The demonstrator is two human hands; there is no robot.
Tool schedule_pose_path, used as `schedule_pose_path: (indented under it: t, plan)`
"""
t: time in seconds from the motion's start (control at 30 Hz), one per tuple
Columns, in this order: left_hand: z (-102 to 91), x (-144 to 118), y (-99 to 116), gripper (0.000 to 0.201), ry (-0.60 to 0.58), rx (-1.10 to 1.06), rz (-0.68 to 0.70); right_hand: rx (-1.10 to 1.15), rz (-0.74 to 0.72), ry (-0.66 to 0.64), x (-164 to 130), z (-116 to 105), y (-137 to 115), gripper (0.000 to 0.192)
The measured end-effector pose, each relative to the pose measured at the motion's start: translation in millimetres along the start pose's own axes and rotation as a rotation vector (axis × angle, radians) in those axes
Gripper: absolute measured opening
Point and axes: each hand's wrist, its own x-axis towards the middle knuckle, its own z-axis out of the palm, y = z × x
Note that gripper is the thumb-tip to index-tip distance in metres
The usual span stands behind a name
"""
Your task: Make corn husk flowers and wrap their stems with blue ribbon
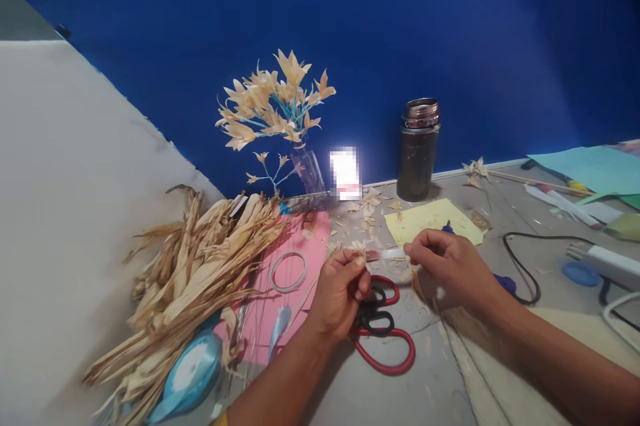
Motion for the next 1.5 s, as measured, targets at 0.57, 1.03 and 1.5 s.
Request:
schedule_pose_path:
  t: [0.57, 1.03, 1.5]
  plan:
    - [-2.9, 0.8, 2.7, 0.026, -0.066, -0.123, -0.042, 0.049, -0.054, -0.304, 1.4, 4.3, 12.9, 0.021]
    - [-3.9, -2.1, -11.6, 0.029, -0.153, 0.126, -0.041, 0.373, 0.085, -0.352, -7.2, 7.1, 1.9, 0.030]
    - [2.1, -4.1, -12.6, 0.024, -0.048, 0.275, 0.043, 0.143, 0.012, -0.285, -6.6, 7.8, 5.2, 0.019]
